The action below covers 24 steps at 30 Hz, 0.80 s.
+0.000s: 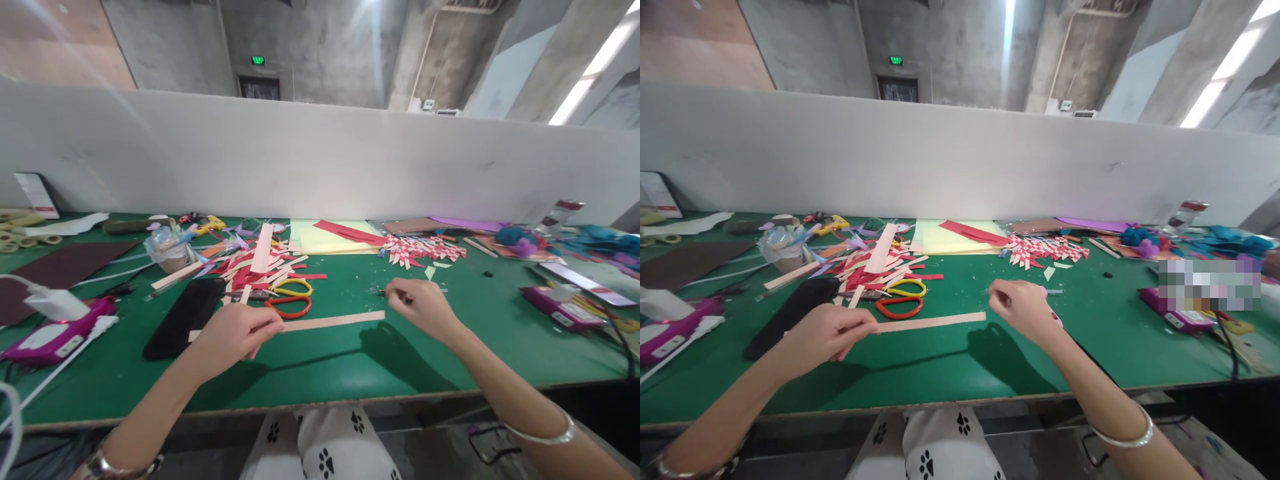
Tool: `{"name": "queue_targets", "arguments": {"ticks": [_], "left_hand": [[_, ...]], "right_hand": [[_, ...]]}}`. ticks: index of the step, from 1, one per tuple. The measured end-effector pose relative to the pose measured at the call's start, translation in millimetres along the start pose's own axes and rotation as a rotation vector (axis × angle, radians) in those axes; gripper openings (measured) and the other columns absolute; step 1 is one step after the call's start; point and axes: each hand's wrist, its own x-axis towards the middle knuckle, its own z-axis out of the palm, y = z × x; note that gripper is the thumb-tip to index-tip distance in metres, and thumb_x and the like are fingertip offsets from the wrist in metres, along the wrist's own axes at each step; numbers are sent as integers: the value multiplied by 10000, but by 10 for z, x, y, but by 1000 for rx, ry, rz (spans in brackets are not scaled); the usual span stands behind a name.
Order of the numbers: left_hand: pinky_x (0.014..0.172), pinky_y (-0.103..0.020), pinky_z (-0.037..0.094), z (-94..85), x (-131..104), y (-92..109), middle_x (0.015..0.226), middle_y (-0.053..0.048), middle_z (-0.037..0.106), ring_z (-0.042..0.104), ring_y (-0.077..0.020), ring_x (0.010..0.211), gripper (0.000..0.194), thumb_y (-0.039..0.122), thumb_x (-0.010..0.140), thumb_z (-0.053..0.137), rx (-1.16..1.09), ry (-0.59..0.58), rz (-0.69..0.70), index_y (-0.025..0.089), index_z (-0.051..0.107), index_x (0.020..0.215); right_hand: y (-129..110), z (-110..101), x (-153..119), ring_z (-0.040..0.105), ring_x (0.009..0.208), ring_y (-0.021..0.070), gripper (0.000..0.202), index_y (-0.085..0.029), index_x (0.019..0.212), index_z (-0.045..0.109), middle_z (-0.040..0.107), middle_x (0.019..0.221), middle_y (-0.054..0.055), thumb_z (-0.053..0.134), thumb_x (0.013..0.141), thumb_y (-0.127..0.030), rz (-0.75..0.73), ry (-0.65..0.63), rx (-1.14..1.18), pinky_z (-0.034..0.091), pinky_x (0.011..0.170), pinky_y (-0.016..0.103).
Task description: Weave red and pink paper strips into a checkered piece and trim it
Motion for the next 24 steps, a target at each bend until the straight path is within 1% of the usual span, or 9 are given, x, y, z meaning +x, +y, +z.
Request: {"name": "queue_targets", "arguments": {"ticks": [2, 3, 6, 9, 12, 14, 16, 20, 24], "left_hand": [[510, -180, 348, 22, 28, 39, 393, 62, 537, 521, -104, 428, 373, 432, 894, 377, 35, -13, 27, 202, 626, 739], [517, -180, 348, 36, 43, 62, 400, 62, 545, 528, -104, 436, 371, 426, 899, 370, 46, -21, 43, 204, 628, 750], [514, -185, 333, 67, 79, 124, 436, 52, 572, 538, -105, 456, 373, 380, 912, 351, 96, -46, 83, 202, 613, 716], [490, -205, 298, 91, 99, 153, 531, 28, 612, 554, -122, 499, 357, 339, 915, 353, 214, -46, 118, 196, 590, 690], [502, -220, 297, 153, 121, 167, 681, 13, 651, 596, -148, 597, 277, 332, 924, 347, 288, -5, 183, 211, 587, 857], [505, -229, 305, 227, 146, 178, 714, 6, 650, 606, -156, 618, 241, 303, 923, 349, 330, 27, 243, 203, 565, 883], [484, -241, 295, 316, 175, 185, 656, 4, 629, 593, -156, 569, 224, 253, 905, 362, 404, 83, 299, 187, 546, 796], [444, -260, 262, 452, 211, 159, 511, 20, 572, 536, -147, 446, 248, 201, 867, 368, 550, 292, 444, 192, 502, 658], [455, -268, 278, 456, 208, 74, 450, 29, 527, 480, -137, 397, 263, 131, 827, 347, 667, 403, 610, 194, 471, 604]], "right_hand": [[-209, -39, 56, 585, 755, 151, 195, -196, 854, 608, 654, 808, 36, 416, 837, -225, -153, 13, 77, 386, 678, 255], [-331, -53, 80, 585, 837, 164, 197, -197, 922, 602, 653, 914, 52, 427, 856, -256, -260, -57, 95, 388, 716, 264], [-658, -65, 135, 580, 734, 138, 209, -185, 881, 602, 647, 842, 36, 414, 903, -273, -410, -280, 66, 355, 616, 233], [-844, -57, 174, 548, 628, 116, 215, -167, 789, 590, 631, 738, 18, 422, 911, -223, -370, -401, -15, 276, 528, 223], [-930, -50, 204, 514, 568, 107, 206, -172, 800, 579, 613, 680, 6, 424, 915, -246, -309, -486, -53, 221, 493, 223], [-965, -40, 217, 492, 538, 105, 236, -176, 816, 574, 594, 643, 5, 404, 925, -298, -291, -503, -55, 200, 487, 224], [-985, -20, 222, 481, 537, 104, 256, -175, 811, 569, 581, 634, 8, 400, 925, -329, -300, -490, -21, 195, 492, 222], [-959, 42, 209, 419, 515, 84, 197, -175, 760, 548, 531, 601, -17, 451, 902, -271, -322, -474, 100, 190, 496, 213], [-841, 91, 173, 356, 488, 76, 217, -175, 702, 512, 442, 541, -43, 456, 893, -263, -319, -452, 198, 186, 489, 208]]}}
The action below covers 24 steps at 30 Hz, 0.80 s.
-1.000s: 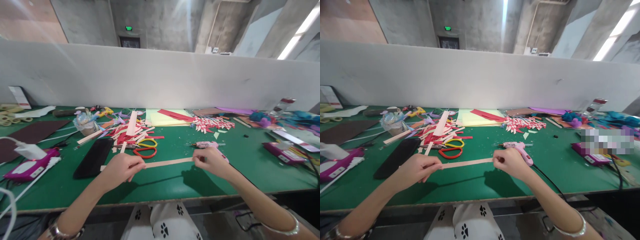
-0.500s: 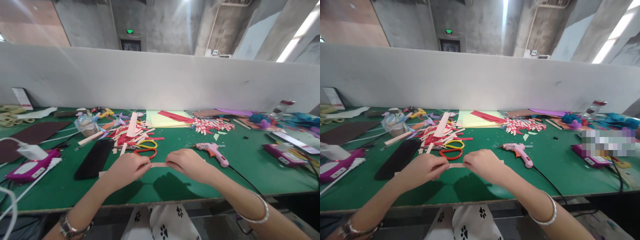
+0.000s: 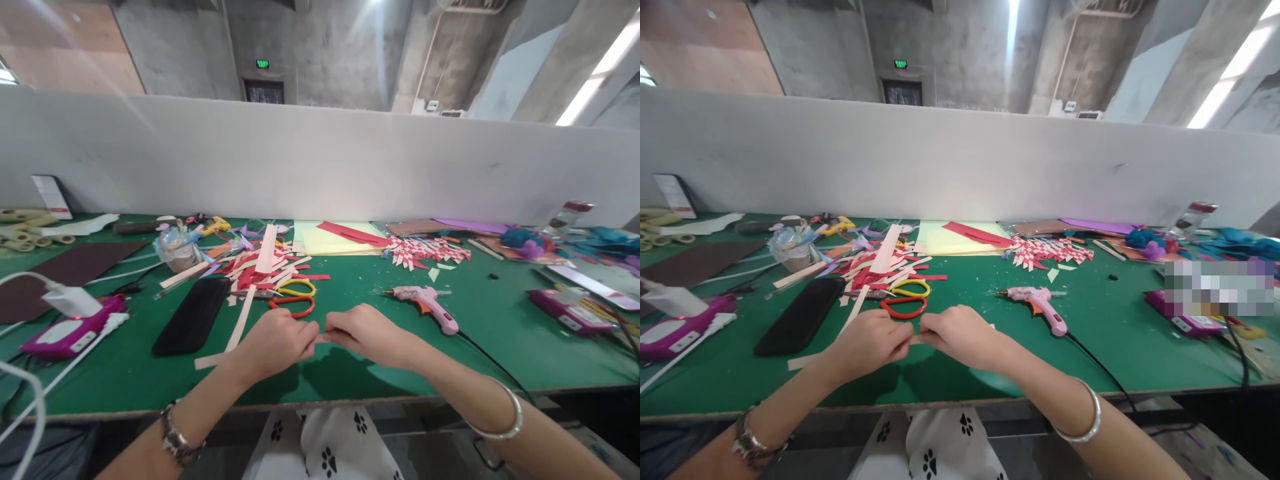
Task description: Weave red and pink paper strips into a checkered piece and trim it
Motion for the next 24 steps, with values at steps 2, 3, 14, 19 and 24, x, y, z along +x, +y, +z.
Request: {"name": "queue_targets", "arguments": {"ticks": [2, 3, 14, 19, 24], "left_hand": [[458, -262, 280, -9, -42, -52, 437, 33, 501, 454, -128, 390, 265, 92, 801, 340, 39, 30, 34, 193, 458, 587], [458, -258, 277, -19, -69, -81, 433, 35, 491, 445, -125, 388, 268, 79, 793, 336, 57, 45, 42, 193, 455, 581], [450, -274, 286, -67, -728, -758, 426, 6, 524, 480, -155, 376, 267, 130, 820, 397, 332, -151, -73, 192, 511, 587], [637, -280, 417, -194, -375, -515, 771, -50, 666, 608, -180, 702, 309, 235, 898, 289, 49, -30, -384, 179, 580, 810], [700, -279, 419, -308, 86, -43, 897, -25, 657, 570, -179, 776, 312, 394, 916, 340, -423, -256, -279, 211, 580, 990]], "right_hand": [[70, -8, -46, 346, 482, 72, 221, -176, 686, 499, 423, 534, -50, 446, 890, -247, -1, 26, 56, 200, 489, 202], [104, -21, -73, 351, 482, 71, 222, -177, 680, 495, 423, 534, -51, 439, 887, -234, -1, 34, 87, 210, 490, 197], [600, -281, -427, 375, 460, 74, 259, -185, 648, 465, 443, 498, -52, 414, 877, -296, 173, 92, 214, 273, 470, 187], [467, -259, -322, 394, 496, 74, 218, -180, 718, 536, 478, 553, -41, 427, 883, -272, 31, 64, 106, 268, 495, 194], [255, -231, -193, 435, 535, 79, 217, -179, 794, 562, 525, 615, -28, 401, 909, -269, -94, 21, 109, 290, 520, 194]]}}
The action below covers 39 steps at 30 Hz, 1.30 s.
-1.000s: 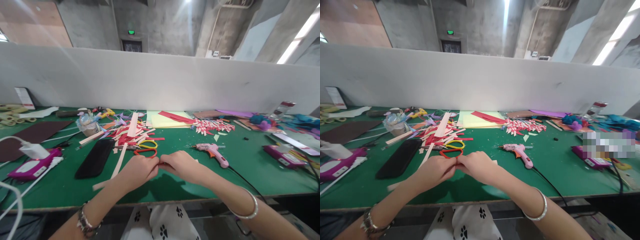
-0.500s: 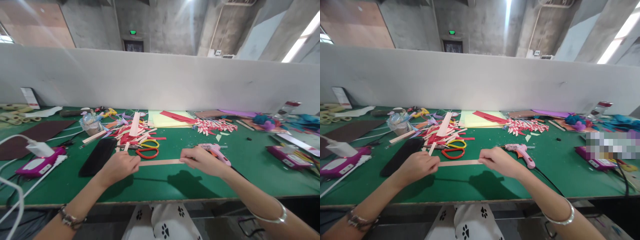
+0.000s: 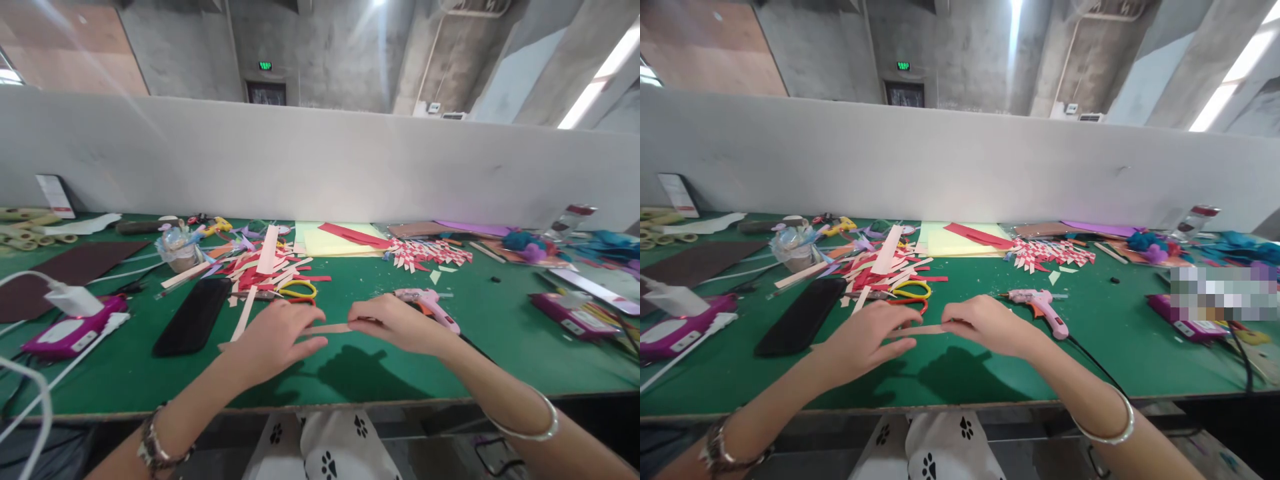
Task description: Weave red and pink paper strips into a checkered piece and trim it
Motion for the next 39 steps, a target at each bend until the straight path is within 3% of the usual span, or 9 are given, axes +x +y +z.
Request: {"name": "queue_targets", "arguments": {"ticks": [2, 5, 9, 14, 17, 21, 28, 35, 39], "left_hand": [[659, -264, 400, 21, 12, 61, 767, 0, 652, 540, -163, 680, 360, 366, 941, 288, -64, -68, -26, 227, 615, 883], [593, -234, 378, 43, -13, 63, 644, 9, 616, 529, -148, 611, 376, 359, 938, 299, -182, -77, -78, 217, 630, 830], [472, -194, 332, 59, 5, 109, 432, 51, 470, 482, -107, 436, 378, 376, 916, 348, -434, -154, -216, 179, 605, 721], [476, -176, 343, 110, 34, 176, 374, 72, 420, 436, -84, 378, 364, 321, 912, 358, -595, -137, -258, 167, 579, 667], [493, -176, 354, 114, 17, 182, 370, 75, 421, 431, -79, 372, 358, 332, 907, 373, -633, -134, -254, 168, 592, 677], [411, -167, 308, 29, -78, 118, 361, 84, 405, 365, -66, 322, 365, 384, 898, 381, -755, -196, -371, 165, 603, 708], [464, -180, 337, -181, -358, -115, 326, 87, 392, 343, -64, 320, 403, 447, 872, 400, -715, -244, -514, 160, 612, 685], [456, -172, 337, -254, -342, -108, 314, 90, 366, 327, -69, 320, 385, 454, 843, 429, -637, -270, -528, 170, 619, 666], [452, -169, 349, -236, -347, -134, 326, 80, 398, 361, -76, 328, 399, 451, 857, 412, -576, -272, -486, 171, 636, 682]], "right_hand": [[-2, -2, -2, 451, 558, 84, 211, -176, 776, 557, 542, 638, -19, 406, 902, -254, 3, 12, -1, 304, 533, 193], [-22, 35, -1, 479, 604, 95, 180, -174, 763, 555, 571, 693, 1, 414, 872, -195, 2, 43, -50, 314, 558, 200], [-169, 176, 90, 471, 606, 102, 115, -178, 765, 554, 584, 716, 5, 447, 804, -165, -67, 59, -141, 286, 562, 216], [-264, 284, 188, 371, 510, 76, 113, -182, 606, 489, 502, 566, -36, 457, 696, -121, -10, 101, -81, 215, 495, 207], [-211, 273, 176, 290, 474, 69, 116, -182, 552, 432, 393, 497, -58, 455, 645, -118, 21, 111, -36, 193, 477, 206], [-58, 217, 79, 235, 463, 65, 124, -183, 534, 408, 307, 473, -71, 423, 627, -102, 22, 126, 90, 195, 461, 194], [259, 140, -235, 305, 477, 70, 131, -185, 526, 386, 373, 487, -62, 409, 633, -112, 144, 155, 157, 247, 472, 188], [434, 39, -328, 350, 513, 81, 156, -178, 542, 416, 418, 514, -48, 420, 691, -132, 174, 160, 28, 276, 516, 200], [386, -25, -291, 348, 498, 87, 198, -181, 557, 430, 398, 511, -45, 383, 744, -133, 228, 341, -50, 271, 511, 215]]}}
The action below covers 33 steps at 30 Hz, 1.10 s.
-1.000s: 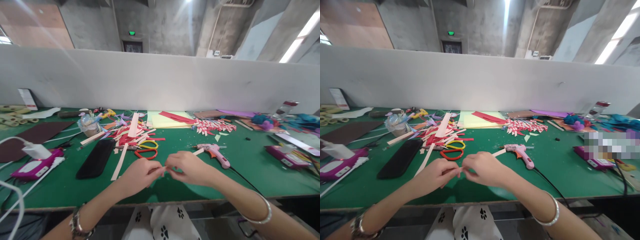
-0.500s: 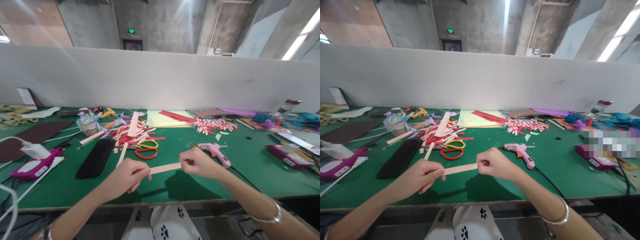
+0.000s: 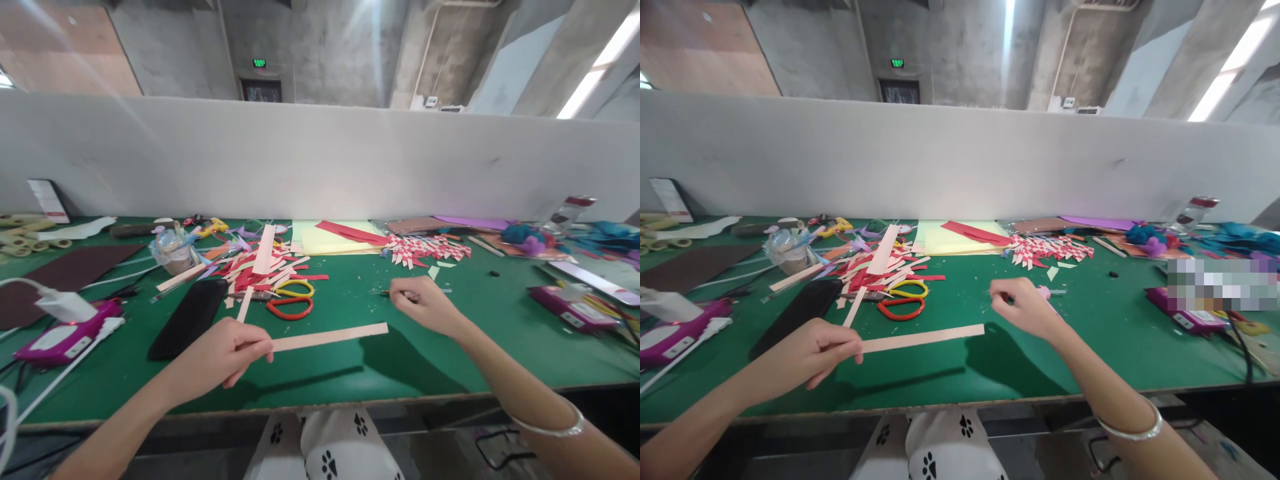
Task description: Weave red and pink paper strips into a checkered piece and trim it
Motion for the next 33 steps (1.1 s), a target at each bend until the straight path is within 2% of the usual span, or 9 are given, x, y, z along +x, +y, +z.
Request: {"name": "queue_targets", "arguments": {"ticks": [2, 5, 9, 13, 17, 19, 22, 28, 33], "left_hand": [[478, -172, 374, 27, 24, 1, 337, 73, 428, 406, -84, 344, 414, 452, 872, 390, 24, -9, 36, 175, 648, 705], [556, -181, 411, 62, 72, 40, 359, 64, 477, 483, -100, 401, 419, 444, 891, 368, 56, 1, 106, 188, 656, 726], [572, -185, 407, 74, 123, 118, 475, 44, 585, 549, -110, 493, 396, 386, 911, 348, 125, 28, 191, 192, 649, 741], [584, -204, 390, 179, 205, 191, 791, 5, 670, 598, -131, 679, 265, 281, 906, 375, 355, 185, 407, 210, 629, 924], [503, -241, 324, 355, 312, 213, 618, -6, 583, 511, -134, 544, 315, 189, 905, 317, 675, 389, 656, 173, 554, 698], [486, -258, 296, 408, 344, 193, 570, 2, 537, 456, -134, 494, 307, 145, 893, 311, 799, 491, 762, 172, 518, 668], [481, -271, 275, 436, 357, 170, 540, 14, 496, 415, -132, 466, 290, 122, 888, 307, 903, 555, 878, 171, 489, 667], [471, -284, 227, 382, 335, 175, 499, 27, 434, 364, -127, 441, 304, 112, 896, 301, 1063, 597, 926, 180, 435, 631], [496, -285, 253, 109, 271, -60, 520, 13, 478, 392, -131, 465, 266, 64, 861, 343, 1074, 576, 815, 173, 452, 645]], "right_hand": [[-156, 19, 24, 441, 579, 109, 158, -177, 672, 507, 507, 605, -19, 401, 788, -159, -51, 44, -54, 318, 575, 228], [-448, 103, 62, 527, 799, 165, 140, -183, 892, 558, 609, 876, 43, 463, 845, -275, -235, -132, -122, 353, 697, 270], [-657, 209, 108, 497, 612, 125, 291, -173, 736, 551, 579, 681, 18, 357, 928, -272, -226, -332, -163, 306, 579, 236], [-726, 258, 156, 437, 522, 99, 282, -175, 732, 569, 548, 602, -4, 393, 921, -288, -173, -403, -120, 242, 507, 223], [-782, 289, 208, 398, 495, 73, 241, -161, 703, 602, 539, 577, -19, 443, 878, -206, -197, -434, 22, 248, 504, 211], [-794, 288, 219, 390, 479, 60, 247, -157, 699, 613, 523, 553, -36, 427, 862, -157, -186, -446, 163, 270, 504, 190], [-803, 281, 209, 398, 442, 52, 267, -144, 689, 608, 462, 486, -54, 403, 858, -160, -111, -495, 336, 309, 490, 167], [-762, 281, 164, 385, 406, 55, 270, -144, 672, 568, 418, 441, -64, 398, 866, -221, -21, -511, 460, 333, 455, 163], [-530, 94, 65, 390, 418, 58, 307, -152, 635, 521, 423, 422, -55, 377, 891, -240, 21, -418, 453, 345, 484, 166]]}}
